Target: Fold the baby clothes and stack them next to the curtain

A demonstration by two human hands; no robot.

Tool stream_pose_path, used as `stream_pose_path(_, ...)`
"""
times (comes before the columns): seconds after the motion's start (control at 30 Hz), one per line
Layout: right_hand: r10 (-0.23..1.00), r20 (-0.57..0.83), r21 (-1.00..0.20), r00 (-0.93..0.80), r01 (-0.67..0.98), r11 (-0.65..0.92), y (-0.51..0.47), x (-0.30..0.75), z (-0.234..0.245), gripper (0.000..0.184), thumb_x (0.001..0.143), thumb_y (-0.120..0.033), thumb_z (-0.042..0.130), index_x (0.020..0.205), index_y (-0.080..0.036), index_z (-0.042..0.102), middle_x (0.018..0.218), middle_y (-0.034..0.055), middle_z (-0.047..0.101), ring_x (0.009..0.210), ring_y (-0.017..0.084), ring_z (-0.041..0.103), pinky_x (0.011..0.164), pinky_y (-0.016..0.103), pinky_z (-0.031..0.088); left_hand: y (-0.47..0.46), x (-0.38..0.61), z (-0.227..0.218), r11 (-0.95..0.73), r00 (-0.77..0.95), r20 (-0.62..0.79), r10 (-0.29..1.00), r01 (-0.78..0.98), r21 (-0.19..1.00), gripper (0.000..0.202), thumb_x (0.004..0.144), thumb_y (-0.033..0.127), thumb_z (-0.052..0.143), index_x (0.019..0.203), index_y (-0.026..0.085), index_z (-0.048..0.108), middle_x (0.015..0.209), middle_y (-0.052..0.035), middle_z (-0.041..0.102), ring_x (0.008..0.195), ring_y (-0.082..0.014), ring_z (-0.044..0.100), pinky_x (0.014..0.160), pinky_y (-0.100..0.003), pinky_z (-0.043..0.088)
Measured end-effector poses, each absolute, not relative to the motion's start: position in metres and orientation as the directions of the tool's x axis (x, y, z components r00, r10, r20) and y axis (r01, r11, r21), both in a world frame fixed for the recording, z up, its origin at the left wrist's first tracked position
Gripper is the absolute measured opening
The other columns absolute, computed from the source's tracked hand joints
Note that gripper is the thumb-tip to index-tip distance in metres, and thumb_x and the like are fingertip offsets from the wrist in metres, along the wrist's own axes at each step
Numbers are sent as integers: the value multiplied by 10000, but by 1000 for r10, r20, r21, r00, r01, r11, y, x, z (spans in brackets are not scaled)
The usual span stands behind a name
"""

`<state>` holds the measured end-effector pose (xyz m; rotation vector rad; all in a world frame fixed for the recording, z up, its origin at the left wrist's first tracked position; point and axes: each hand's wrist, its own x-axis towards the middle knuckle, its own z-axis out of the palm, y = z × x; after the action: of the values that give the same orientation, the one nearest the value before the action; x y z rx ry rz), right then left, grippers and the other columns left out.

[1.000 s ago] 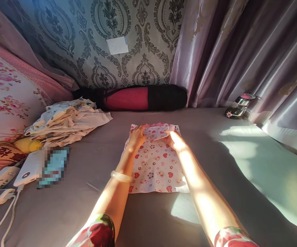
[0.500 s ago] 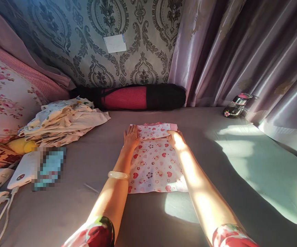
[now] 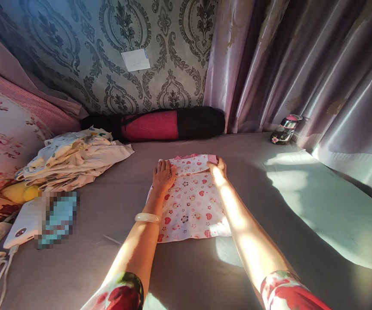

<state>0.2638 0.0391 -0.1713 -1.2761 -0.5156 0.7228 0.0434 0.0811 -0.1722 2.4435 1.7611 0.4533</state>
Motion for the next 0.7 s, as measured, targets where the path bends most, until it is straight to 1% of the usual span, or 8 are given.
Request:
stream_pose_path(0.13,708,81,-997,701,59,56,32,267,-166,531,675,-93,592,1202,-160,580,1138,108,656,1054,209,602,1005,367,438,81,44,-171,-342,311,176,934,921,185,630,1016,465,212,1501,95,372,1568,-214,357,1489,-343,255,1161,-535,284)
stream_pose_path(0.2,735,181,-961,654,277,-10,29,266,-166,574,743,-78,519,1313,-142,533,1205,137,642,1124,230,591,1034,397,426,80,44,-169,-346,322,168,932,927,146,649,1017,475,209,1508,78,359,1568,-211,357,1488,-337,255,1168,-498,284)
stream_pose_path(0.3,773,322,-764,546,632,-128,23,260,-166,602,812,-47,421,1400,-151,489,1320,150,590,1244,248,532,1043,410,428,79,44,-168,-338,320,147,936,933,126,665,1014,499,209,1523,92,345,1571,-204,349,1484,-342,257,1167,-483,284)
stream_pose_path(0.37,788,358,-609,501,765,-209,19,256,-165,618,832,-16,385,1413,-191,503,1430,129,515,1318,253,472,1053,407,416,79,44,-168,-344,325,145,935,930,129,656,1012,509,214,1532,128,338,1576,-193,343,1489,-344,242,1166,-491,275)
stream_pose_path(0.47,839,330,-420,433,863,-280,14,253,-161,646,845,28,364,1405,-242,538,1566,60,385,1438,251,332,1117,399,346,78,43,-168,-360,341,143,929,922,141,637,1007,515,225,1528,172,352,1576,-197,335,1495,-359,218,1163,-522,259)
stream_pose_path(0.53,888,268,-344,373,898,-274,11,251,-158,635,862,37,346,1394,-235,560,1565,37,404,1468,225,289,1161,374,291,77,43,-168,-370,351,141,926,917,148,620,1005,508,233,1514,187,382,1572,-207,330,1492,-373,217,1156,-537,259)
stream_pose_path(0.6,919,213,-297,331,918,-262,10,250,-155,613,877,37,320,1370,-210,588,1520,40,472,1450,204,329,1176,346,270,77,42,-168,-379,360,138,923,912,154,599,1003,494,253,1500,199,407,1567,-210,333,1488,-376,221,1151,-542,261)
stream_pose_path(0.7,945,163,-231,283,942,-242,10,249,-149,570,880,33,324,1329,-156,620,1482,74,517,1413,209,388,1157,324,293,80,42,-168,-378,361,124,924,911,164,570,1001,486,285,1487,219,419,1555,-200,349,1482,-370,230,1141,-545,264)
